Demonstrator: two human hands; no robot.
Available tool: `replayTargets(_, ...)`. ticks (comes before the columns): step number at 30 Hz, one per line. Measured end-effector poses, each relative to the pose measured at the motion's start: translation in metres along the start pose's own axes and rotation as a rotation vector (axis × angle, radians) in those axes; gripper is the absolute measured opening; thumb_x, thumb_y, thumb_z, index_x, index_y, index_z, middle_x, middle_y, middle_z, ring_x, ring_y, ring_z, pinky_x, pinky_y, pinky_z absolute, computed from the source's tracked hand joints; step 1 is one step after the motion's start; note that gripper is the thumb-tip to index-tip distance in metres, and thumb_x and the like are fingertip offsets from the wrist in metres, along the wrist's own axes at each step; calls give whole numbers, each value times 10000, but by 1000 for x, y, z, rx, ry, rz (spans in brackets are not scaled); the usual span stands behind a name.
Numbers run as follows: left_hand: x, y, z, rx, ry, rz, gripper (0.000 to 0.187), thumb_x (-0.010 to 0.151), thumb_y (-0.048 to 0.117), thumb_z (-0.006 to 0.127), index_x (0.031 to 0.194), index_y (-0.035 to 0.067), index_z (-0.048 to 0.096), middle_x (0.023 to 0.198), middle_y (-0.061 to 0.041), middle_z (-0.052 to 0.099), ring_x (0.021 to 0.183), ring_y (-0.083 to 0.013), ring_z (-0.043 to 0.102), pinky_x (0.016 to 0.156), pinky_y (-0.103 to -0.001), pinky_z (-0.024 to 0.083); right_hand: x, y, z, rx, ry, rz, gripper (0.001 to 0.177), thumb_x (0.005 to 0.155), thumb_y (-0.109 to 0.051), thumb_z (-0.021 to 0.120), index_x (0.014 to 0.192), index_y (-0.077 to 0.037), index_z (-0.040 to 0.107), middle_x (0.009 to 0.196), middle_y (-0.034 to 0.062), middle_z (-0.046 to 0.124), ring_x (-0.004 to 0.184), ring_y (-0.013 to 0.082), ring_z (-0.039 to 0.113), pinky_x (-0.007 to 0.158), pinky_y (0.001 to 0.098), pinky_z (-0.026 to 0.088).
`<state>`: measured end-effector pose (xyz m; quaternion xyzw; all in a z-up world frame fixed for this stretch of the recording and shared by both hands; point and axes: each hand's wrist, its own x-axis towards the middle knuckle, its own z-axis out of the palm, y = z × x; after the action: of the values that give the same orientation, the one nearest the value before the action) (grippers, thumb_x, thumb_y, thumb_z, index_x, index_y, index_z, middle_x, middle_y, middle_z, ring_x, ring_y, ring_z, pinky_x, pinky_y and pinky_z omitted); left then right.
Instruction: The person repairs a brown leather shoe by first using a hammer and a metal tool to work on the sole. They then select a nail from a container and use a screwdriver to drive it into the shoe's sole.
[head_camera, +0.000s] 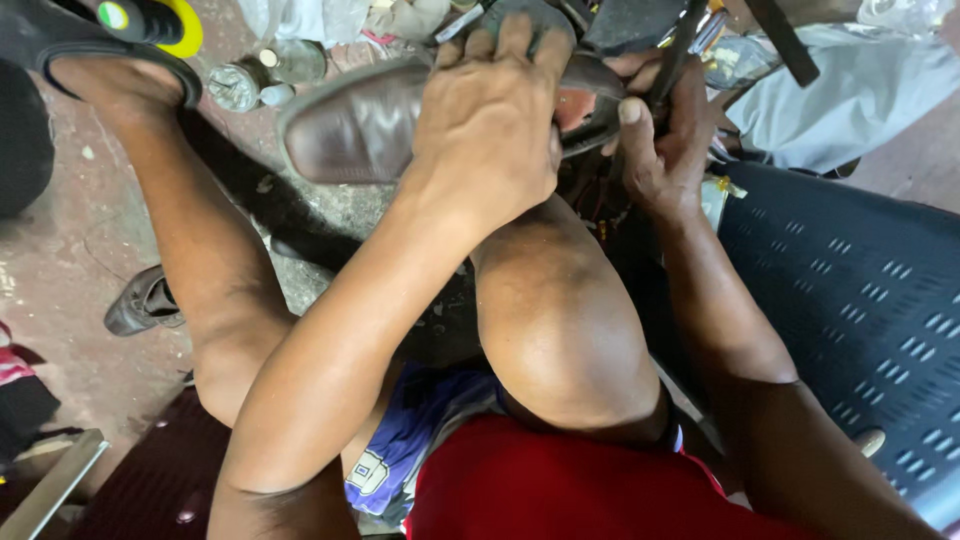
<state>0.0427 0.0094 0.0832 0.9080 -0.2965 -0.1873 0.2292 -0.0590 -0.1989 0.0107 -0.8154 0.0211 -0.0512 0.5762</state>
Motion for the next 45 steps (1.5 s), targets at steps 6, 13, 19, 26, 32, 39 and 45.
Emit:
replayTargets(6,32,-13,20,95,-236,-10,697,785,281,573,1405,-27,487,1074,-227,706,1049,-342,666,930,-490,472,3,0,-2,34,-29,-9,294,1193,-270,595,1174,3,486,1230,113,684,725,79,611,637,221,515)
replayTargets(13,15,-15,34,-2,45,-47,412,1033,325,521,1207,-16,674,844,-199,736,820,-357,737,740,-461,589,8,-36,-8,-338,24,-93,248,1165,-192,570,1245,43,576,1019,133,602,743,177,557,659,300,468)
replayTargets(19,10,-10,28,-41,159,-154,574,929,570,646,1040,11,722,748,-208,726,724,-377,725,654,-491,574,-49,-102,-29,-119,73,-37,185,1141,-189,488,1161,-14,544,1025,94,617,696,137,580,669,282,483)
replayTargets(26,15,-10,29,-76,132,-133,568,934,564,692,997,0,721,760,-217,719,756,-390,718,689,-501,566,-77,-102,-25,-543,-86,76,175,1009,-70,540,1145,10,614,944,179,632,813,325,640,758,434,525)
replayTargets(32,20,-15,34,-76,134,-157,449,868,457,742,1063,53,729,810,-234,725,802,-414,713,720,-512,564,-88,-99,-16,-563,-48,95,162,1029,-59,579,1180,2,577,1026,212,664,934,410,663,813,477,530)
replayTargets(39,14,-15,30,-130,136,-228,481,892,478,753,1120,56,711,849,-245,727,835,-429,707,748,-517,556,-81,-106,-6,-627,-42,69,148,1008,-61,624,1140,-4,589,902,195,672,840,395,670,739,468,518)
replayTargets(45,15,-17,36,-92,100,-233,365,806,286,739,1108,83,702,840,-227,732,831,-421,711,727,-528,559,-89,-104,1,-520,17,153,126,1047,-60,590,1167,-24,589,875,175,672,771,363,706,712,457,546)
